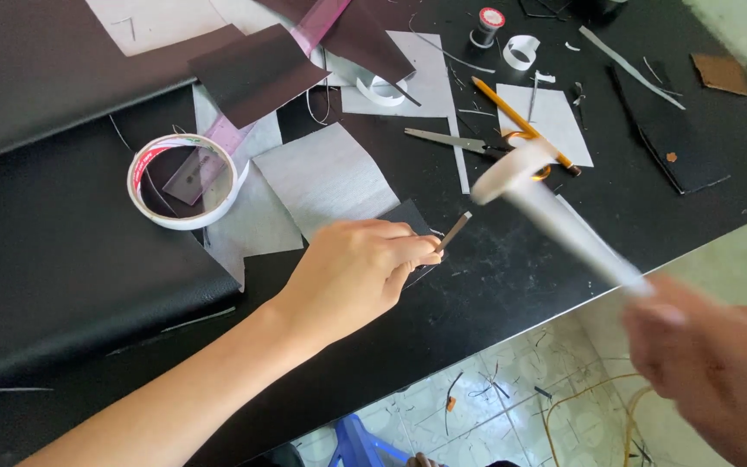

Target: Creating stitching holes in a leather piece using a prong punch and a mallet, then pressing the leather with a tool.

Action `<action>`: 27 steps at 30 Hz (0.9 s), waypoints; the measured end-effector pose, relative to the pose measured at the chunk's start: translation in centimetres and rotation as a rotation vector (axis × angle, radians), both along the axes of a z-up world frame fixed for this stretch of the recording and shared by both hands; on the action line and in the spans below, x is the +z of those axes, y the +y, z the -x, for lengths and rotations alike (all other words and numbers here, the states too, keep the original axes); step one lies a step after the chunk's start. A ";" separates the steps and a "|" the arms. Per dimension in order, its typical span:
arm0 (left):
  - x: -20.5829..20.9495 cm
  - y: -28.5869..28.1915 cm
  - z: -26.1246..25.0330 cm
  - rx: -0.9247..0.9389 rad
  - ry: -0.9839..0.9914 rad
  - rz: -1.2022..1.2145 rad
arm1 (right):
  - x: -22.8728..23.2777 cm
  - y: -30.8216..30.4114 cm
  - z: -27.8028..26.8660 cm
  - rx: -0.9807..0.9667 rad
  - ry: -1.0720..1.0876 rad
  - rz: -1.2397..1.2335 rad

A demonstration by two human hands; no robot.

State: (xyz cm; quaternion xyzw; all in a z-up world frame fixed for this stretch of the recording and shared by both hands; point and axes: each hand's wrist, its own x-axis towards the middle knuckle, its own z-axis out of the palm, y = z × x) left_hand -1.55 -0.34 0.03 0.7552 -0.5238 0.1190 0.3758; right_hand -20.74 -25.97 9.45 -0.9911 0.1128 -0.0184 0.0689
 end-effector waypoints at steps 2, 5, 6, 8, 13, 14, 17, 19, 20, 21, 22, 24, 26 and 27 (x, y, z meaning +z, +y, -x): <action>-0.1 -0.1 0.0 0.026 0.050 -0.106 | 0.6 2.5 -0.2 -0.100 -0.355 -0.416; -0.4 0.0 0.0 0.016 0.013 0.008 | -1.2 -2.6 0.9 -0.093 -0.017 0.047; -0.3 -0.1 0.0 0.013 0.014 0.007 | -1.3 -2.0 0.6 -0.096 -0.016 0.046; -0.1 -0.2 -0.1 0.026 0.041 -0.098 | -1.4 -0.9 0.0 -0.022 -0.297 -0.500; 0.0 -0.1 -0.1 0.019 0.059 -0.079 | 0.0 -2.3 -0.2 0.081 -0.130 -0.291; 0.1 0.1 0.1 0.009 0.042 -0.037 | 0.8 -1.0 0.2 0.127 0.011 0.166; -0.3 -0.3 -0.1 0.030 0.041 -0.108 | -3.0 -6.6 1.3 -0.300 -0.201 -0.714; -0.3 -0.3 -0.1 0.025 0.055 -0.112 | -3.8 -6.4 1.3 -0.171 -0.260 -0.603; -0.3 -0.3 -0.1 0.017 0.064 -0.119 | -4.3 -6.3 1.4 -0.046 -0.324 -0.492; -0.2 -0.2 -0.1 0.017 0.064 -0.120 | -2.9 -5.0 0.9 -0.046 -0.323 -0.493; 0.0 -0.1 0.0 0.015 0.048 -0.070 | -1.4 -3.8 0.6 0.018 -0.142 -0.275; 0.1 -0.1 0.1 0.012 0.031 -0.023 | -1.0 -7.3 0.1 0.076 0.040 -0.060; 0.0 -0.3 0.0 0.021 0.054 -0.076 | -3.7 -17.0 2.6 0.346 0.141 -0.634; -0.1 -0.2 0.0 0.023 0.055 -0.076 | -2.9 -13.0 1.8 0.348 0.143 -0.634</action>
